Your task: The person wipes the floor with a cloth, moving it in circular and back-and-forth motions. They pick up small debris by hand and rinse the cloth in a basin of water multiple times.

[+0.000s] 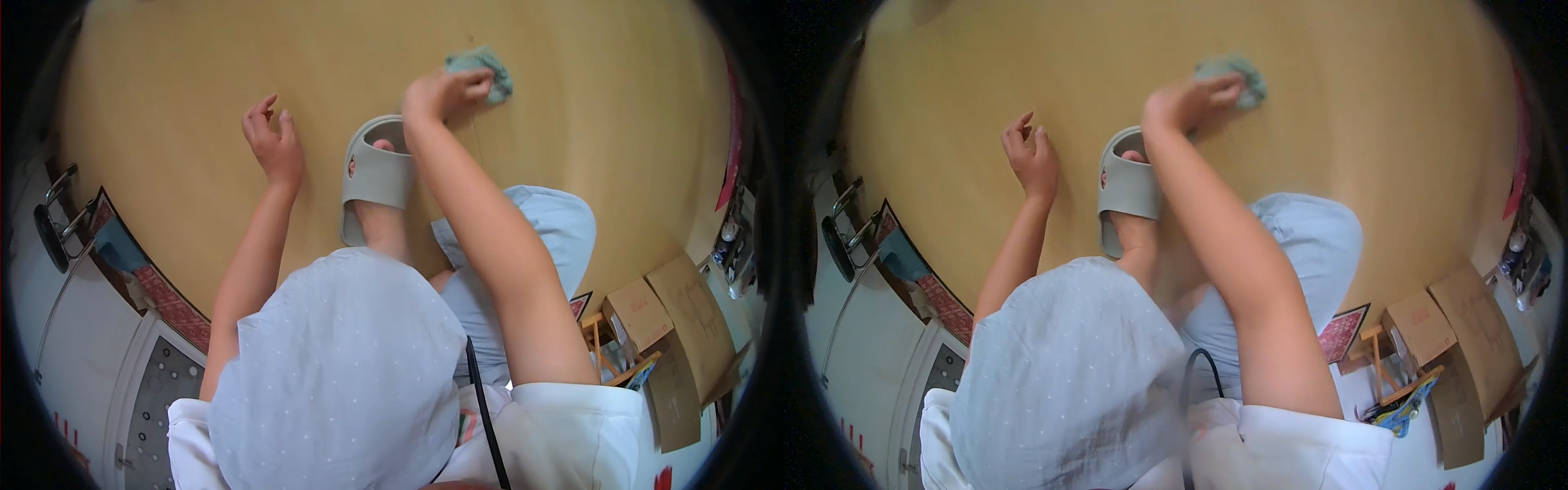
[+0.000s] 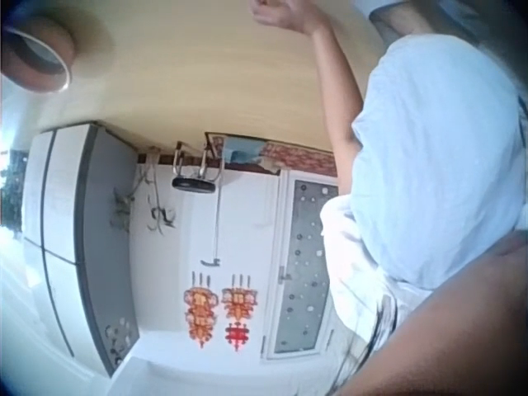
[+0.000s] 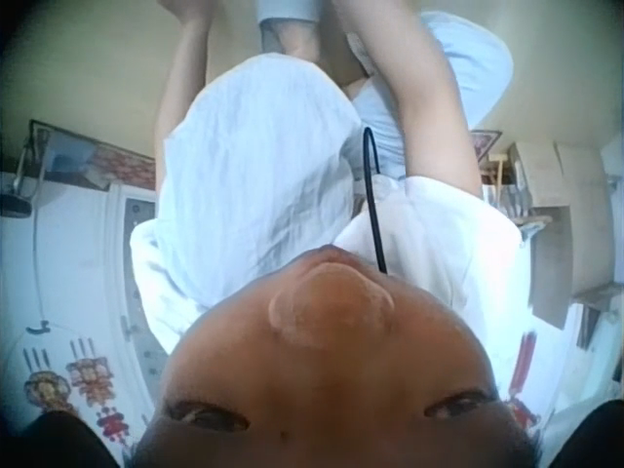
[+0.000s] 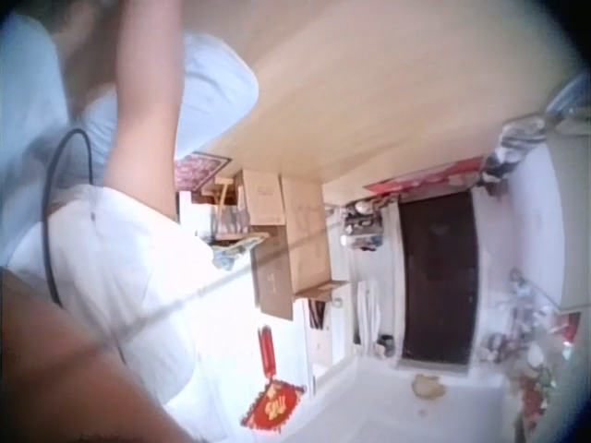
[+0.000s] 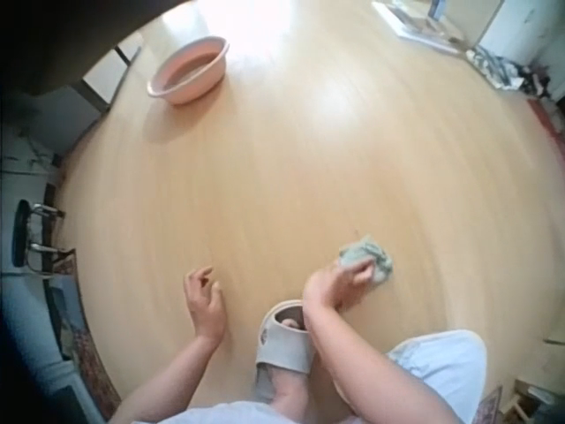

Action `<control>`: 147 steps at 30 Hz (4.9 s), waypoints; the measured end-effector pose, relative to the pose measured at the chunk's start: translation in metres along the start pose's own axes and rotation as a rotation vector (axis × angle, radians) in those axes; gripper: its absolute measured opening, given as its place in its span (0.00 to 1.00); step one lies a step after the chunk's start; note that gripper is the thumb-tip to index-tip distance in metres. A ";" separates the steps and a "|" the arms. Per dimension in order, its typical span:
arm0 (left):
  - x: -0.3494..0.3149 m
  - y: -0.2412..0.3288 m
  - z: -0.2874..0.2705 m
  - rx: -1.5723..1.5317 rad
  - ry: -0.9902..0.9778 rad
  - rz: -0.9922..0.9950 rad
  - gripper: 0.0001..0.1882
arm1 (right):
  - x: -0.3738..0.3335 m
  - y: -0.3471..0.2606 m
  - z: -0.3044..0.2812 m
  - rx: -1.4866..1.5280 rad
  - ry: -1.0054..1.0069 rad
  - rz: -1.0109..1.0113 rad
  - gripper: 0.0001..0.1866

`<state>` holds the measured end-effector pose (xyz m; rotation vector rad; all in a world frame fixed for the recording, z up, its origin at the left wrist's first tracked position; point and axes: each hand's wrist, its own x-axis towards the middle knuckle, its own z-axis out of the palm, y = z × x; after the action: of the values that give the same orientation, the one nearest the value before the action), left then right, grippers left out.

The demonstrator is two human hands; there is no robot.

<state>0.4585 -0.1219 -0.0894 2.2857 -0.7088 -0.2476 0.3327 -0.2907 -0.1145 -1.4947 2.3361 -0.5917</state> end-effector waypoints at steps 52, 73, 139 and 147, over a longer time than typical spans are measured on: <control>0.519 0.019 0.002 -0.861 0.338 -0.670 0.15 | 0.220 -0.057 0.007 0.487 0.025 -0.127 0.27; 0.365 0.137 0.093 -1.128 0.182 -0.753 0.15 | -0.049 -0.077 0.055 0.556 -0.741 -1.128 0.21; -0.030 -0.103 -0.093 -0.416 0.123 -0.744 0.19 | 0.004 -0.064 0.043 0.094 -1.435 -2.001 0.12; -0.048 -0.097 -0.097 -0.359 0.034 -0.733 0.19 | 0.042 -0.035 0.012 0.179 -1.379 -1.942 0.22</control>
<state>0.4949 0.0183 -0.0873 2.0975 0.2124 -0.6160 0.3487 -0.3440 -0.1092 -2.3236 -0.4880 0.0825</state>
